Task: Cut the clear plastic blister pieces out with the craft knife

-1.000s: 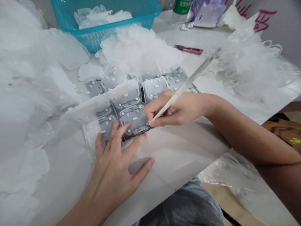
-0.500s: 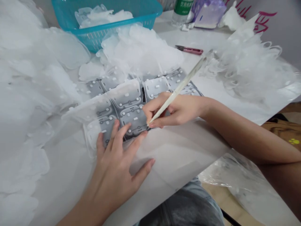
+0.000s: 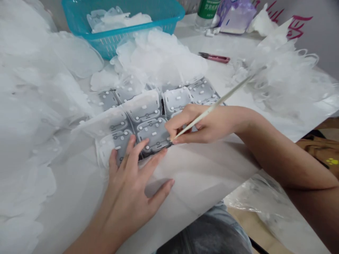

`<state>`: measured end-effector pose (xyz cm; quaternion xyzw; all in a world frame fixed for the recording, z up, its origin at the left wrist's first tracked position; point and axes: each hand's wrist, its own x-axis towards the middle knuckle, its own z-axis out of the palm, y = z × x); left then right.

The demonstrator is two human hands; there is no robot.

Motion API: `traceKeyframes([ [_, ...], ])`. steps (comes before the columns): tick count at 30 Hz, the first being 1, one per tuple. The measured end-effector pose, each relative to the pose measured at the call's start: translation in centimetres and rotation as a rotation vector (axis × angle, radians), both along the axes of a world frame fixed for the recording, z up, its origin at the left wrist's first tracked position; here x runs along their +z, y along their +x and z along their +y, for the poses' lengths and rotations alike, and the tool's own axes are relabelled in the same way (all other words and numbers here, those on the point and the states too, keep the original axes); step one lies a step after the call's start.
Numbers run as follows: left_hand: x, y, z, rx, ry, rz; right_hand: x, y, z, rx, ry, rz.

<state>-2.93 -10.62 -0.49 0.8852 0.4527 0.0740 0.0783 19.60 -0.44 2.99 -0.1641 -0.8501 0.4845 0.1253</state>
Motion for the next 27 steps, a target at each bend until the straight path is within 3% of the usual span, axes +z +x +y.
traceKeyframes([
  [14, -0.2, 0.1, 0.1, -0.012, 0.041, 0.008, -0.9, -0.2, 0.3, -0.005, -0.015, 0.018],
  [23, 0.0, 0.3, 0.1, -0.005, 0.047, 0.003, 0.1, 0.6, 0.6, 0.02, -0.01, -0.022],
  [27, -0.3, 0.3, 0.0, -0.009, 0.065, 0.015, -0.2, 0.7, 0.8, 0.031, -0.029, -0.016],
])
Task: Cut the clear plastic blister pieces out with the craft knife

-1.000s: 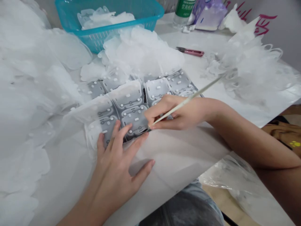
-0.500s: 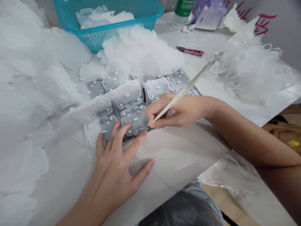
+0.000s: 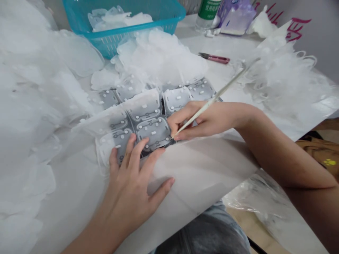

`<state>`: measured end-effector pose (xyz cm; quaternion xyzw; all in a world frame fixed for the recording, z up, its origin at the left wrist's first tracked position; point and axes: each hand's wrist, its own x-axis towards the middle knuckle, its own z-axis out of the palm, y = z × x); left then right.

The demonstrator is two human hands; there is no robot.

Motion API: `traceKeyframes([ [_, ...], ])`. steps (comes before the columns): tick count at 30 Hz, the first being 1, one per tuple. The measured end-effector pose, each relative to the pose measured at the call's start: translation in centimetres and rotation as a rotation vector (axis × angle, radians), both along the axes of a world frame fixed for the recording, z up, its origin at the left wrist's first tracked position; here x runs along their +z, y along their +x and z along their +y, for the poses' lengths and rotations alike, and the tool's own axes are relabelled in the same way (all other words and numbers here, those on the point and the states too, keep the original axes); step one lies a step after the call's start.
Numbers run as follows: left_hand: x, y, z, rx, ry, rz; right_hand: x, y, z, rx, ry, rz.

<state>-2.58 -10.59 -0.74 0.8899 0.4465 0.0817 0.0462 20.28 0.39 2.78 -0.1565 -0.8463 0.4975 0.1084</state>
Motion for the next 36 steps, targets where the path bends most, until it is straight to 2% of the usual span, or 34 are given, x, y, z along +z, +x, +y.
traceKeyframes([
  [9, -0.1, -0.1, 0.0, -0.005, 0.008, 0.037, -1.1, -0.3, 0.0, -0.03, -0.071, 0.058],
  [17, 0.1, -0.3, 0.0, -0.009, -0.002, 0.014, -1.0, -0.3, -0.1, -0.044, -0.076, 0.066],
  [24, 0.1, 0.0, 0.0, -0.01, -0.007, 0.014, -0.3, -0.1, -0.3, -0.096, -0.09, 0.055],
  [36, 0.0, -0.1, 0.1, -0.004, -0.031, 0.009, -1.2, -0.8, -0.5, -0.034, -0.052, 0.091],
])
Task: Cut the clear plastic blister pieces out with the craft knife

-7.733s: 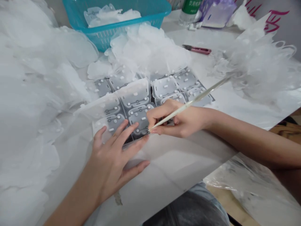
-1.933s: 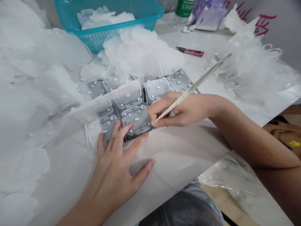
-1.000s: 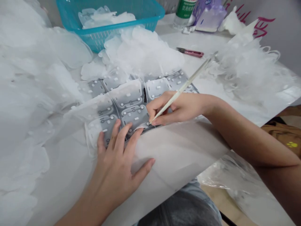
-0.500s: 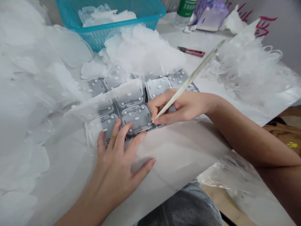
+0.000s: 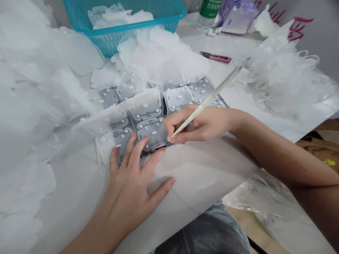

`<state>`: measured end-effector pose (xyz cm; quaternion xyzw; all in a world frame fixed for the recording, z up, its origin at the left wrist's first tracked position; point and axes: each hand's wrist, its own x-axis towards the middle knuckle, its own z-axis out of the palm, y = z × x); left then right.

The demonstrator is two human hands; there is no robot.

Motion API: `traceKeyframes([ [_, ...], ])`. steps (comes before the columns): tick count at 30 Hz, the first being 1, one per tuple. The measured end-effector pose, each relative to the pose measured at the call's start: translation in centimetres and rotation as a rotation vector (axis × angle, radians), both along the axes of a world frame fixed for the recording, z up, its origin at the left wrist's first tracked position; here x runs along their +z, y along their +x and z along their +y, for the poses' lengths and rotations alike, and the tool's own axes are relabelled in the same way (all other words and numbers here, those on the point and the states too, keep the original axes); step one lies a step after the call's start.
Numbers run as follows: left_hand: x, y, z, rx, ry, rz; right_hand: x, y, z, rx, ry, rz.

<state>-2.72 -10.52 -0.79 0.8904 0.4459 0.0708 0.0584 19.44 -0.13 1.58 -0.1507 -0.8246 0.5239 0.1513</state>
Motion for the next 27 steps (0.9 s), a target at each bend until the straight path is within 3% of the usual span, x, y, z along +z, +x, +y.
traceKeyframes([
  [18, 0.2, 0.2, 0.1, -0.001, 0.007, -0.022, 1.6, 0.7, -0.1, -0.001, 0.078, -0.113],
  [27, 0.1, 0.1, 0.0, 0.0, 0.02, -0.012, 0.1, 0.3, 0.2, 0.025, 0.006, -0.043],
])
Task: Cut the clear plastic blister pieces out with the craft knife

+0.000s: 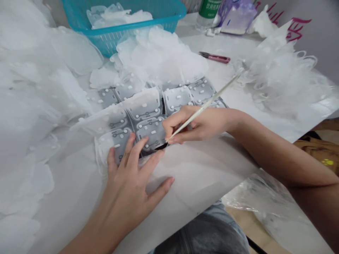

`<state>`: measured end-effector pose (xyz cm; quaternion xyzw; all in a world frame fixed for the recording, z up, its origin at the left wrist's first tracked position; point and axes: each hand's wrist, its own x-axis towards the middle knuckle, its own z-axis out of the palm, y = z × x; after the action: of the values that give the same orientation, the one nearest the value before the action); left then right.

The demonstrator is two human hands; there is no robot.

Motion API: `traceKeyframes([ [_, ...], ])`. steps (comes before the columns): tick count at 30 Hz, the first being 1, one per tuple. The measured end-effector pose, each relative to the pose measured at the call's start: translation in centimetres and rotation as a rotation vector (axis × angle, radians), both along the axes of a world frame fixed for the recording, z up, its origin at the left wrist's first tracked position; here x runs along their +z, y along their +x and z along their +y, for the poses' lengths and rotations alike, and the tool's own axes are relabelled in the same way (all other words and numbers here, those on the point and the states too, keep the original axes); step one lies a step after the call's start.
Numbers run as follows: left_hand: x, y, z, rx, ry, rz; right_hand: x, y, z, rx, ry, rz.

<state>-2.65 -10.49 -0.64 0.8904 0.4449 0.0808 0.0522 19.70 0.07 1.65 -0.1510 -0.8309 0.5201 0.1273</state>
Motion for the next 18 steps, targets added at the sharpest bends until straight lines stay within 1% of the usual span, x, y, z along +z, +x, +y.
traceKeyframes([
  [7, 0.0, -0.1, 0.0, 0.009, -0.011, 0.01, 1.1, 0.9, 0.5, 0.01, 0.028, -0.059],
  [13, 0.0, 0.0, -0.1, 0.015, -0.022, 0.015, 0.2, 0.5, 0.6, 0.001, -0.001, -0.006],
  [18, -0.1, 0.0, -0.1, 0.009, 0.007, 0.007, 0.6, 1.0, 0.7, -0.003, 0.002, -0.056],
])
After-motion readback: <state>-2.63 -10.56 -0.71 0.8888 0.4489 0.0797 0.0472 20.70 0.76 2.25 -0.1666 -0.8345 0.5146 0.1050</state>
